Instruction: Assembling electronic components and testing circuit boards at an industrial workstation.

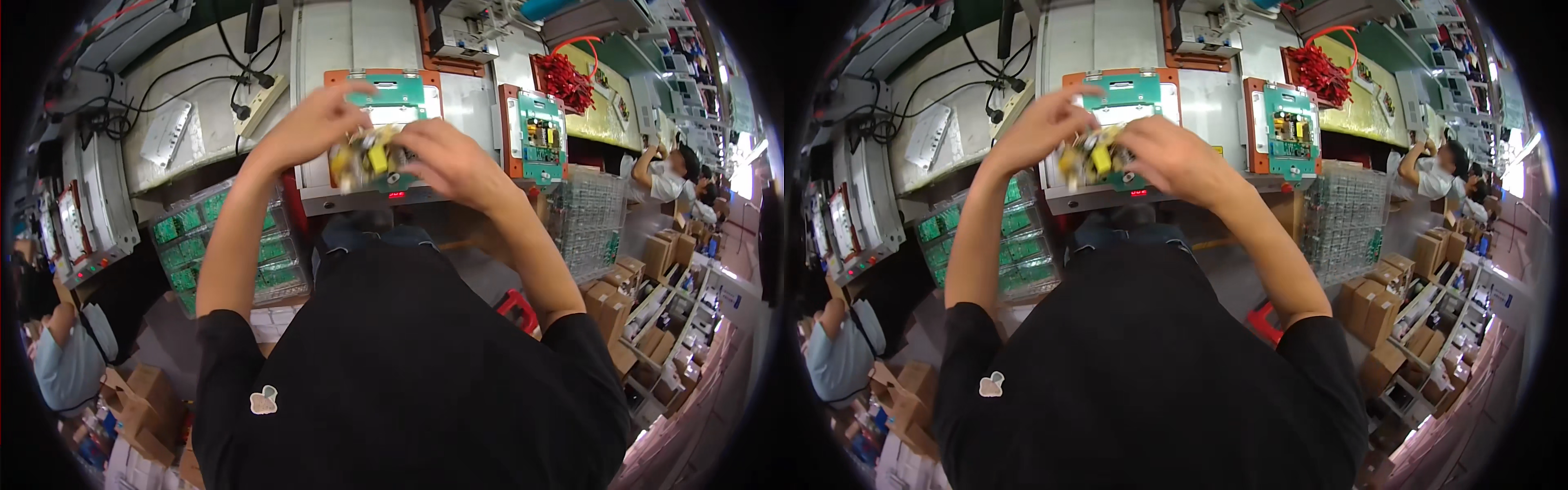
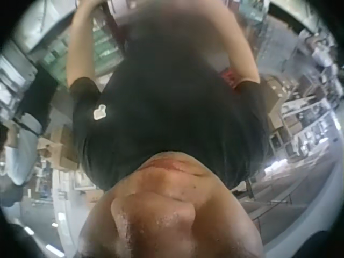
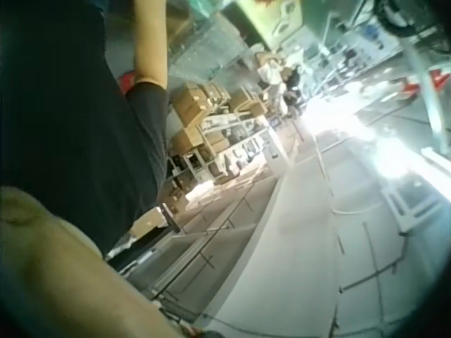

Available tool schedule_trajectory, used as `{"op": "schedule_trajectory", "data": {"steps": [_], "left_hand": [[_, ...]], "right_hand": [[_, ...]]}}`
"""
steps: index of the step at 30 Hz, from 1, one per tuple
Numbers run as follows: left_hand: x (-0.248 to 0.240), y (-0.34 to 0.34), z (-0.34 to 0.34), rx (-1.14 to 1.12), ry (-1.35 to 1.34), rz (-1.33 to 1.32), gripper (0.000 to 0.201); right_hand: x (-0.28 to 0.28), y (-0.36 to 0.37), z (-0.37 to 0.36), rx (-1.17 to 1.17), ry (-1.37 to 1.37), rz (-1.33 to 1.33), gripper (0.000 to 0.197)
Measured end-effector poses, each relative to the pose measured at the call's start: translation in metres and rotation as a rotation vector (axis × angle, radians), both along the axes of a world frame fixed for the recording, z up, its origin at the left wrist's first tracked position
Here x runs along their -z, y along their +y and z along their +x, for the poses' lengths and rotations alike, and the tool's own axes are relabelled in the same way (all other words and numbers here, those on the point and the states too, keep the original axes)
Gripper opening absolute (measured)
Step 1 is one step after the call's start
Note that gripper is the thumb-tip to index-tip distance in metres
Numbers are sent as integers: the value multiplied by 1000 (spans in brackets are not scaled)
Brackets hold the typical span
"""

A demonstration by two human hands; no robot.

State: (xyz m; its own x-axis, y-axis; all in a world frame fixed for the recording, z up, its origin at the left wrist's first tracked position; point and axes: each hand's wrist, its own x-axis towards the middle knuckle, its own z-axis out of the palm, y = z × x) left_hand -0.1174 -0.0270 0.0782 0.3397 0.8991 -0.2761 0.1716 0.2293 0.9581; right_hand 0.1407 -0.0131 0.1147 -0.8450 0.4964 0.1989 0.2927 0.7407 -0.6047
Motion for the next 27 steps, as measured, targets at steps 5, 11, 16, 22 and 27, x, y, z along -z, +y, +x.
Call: {"op": "schedule_trajectory", "data": {"steps": [5, 11, 16, 22, 27], "left_hand": [[24, -30, 18, -280, 388, 536, 37], [46, -54, 29, -310, 617, 744, 31], [47, -51, 29, -332, 686, 767, 29], [51, -66, 34, -481, 651, 762, 31], [56, -66, 39, -488, 722, 792, 31]], "right_hand": [[66, 8, 6, 333, 0, -20, 37], [70, 17, -7, 236, -10, -22, 35], [70, 20, -12, 198, -27, -35, 34], [72, 9, -21, 231, 26, -15, 35], [73, 6, -22, 272, 23, -68, 35]]}}
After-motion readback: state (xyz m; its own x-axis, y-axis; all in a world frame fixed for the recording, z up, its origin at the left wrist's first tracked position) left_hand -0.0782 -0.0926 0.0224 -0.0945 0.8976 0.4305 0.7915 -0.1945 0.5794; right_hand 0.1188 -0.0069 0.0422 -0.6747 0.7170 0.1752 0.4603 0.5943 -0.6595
